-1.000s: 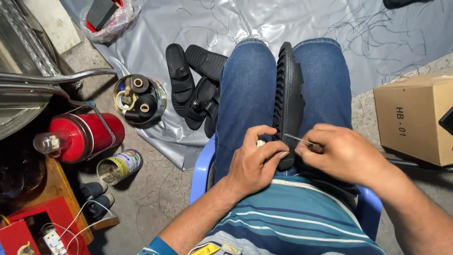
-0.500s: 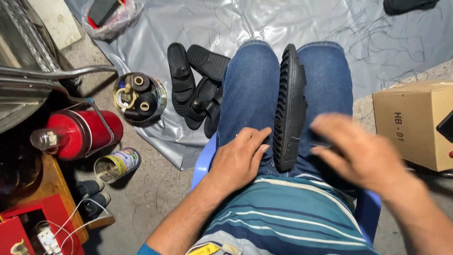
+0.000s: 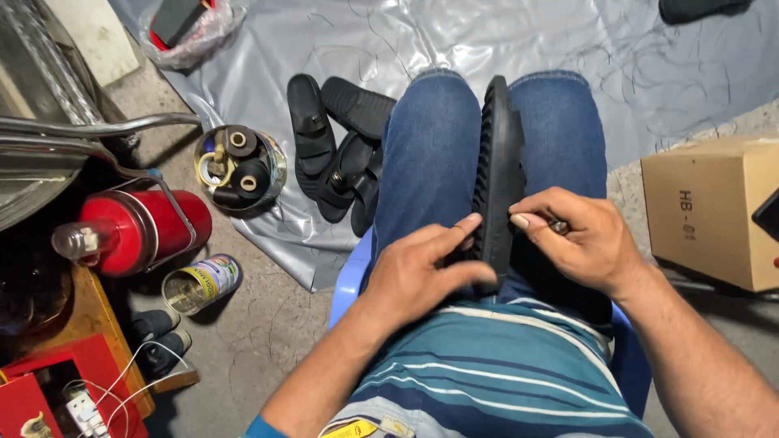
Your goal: Hand-sewing the sole of a sandal using a needle and thread to repair it.
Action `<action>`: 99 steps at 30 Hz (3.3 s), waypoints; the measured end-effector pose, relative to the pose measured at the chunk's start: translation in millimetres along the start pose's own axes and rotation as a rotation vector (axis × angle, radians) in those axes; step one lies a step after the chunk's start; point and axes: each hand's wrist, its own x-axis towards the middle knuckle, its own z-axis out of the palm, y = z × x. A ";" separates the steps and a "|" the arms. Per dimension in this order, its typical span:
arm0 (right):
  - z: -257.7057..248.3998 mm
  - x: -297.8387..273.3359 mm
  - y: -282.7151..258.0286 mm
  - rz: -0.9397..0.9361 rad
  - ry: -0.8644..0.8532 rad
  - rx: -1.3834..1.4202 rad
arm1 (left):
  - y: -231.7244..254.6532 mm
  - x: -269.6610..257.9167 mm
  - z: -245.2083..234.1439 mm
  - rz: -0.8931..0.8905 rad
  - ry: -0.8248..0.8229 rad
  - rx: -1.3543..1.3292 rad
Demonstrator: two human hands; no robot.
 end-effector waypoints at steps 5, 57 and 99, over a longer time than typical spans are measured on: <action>2.7 -12.9 5.6 0.127 0.034 0.009 | -36.0 7.8 -0.1 0.195 -0.123 0.179; -23.3 -5.2 -17.4 -0.149 -0.103 -0.432 | -17.5 2.0 29.7 0.276 0.235 0.187; -63.1 -17.3 -2.7 0.346 -0.427 -0.502 | 15.0 30.3 23.6 0.119 0.115 0.187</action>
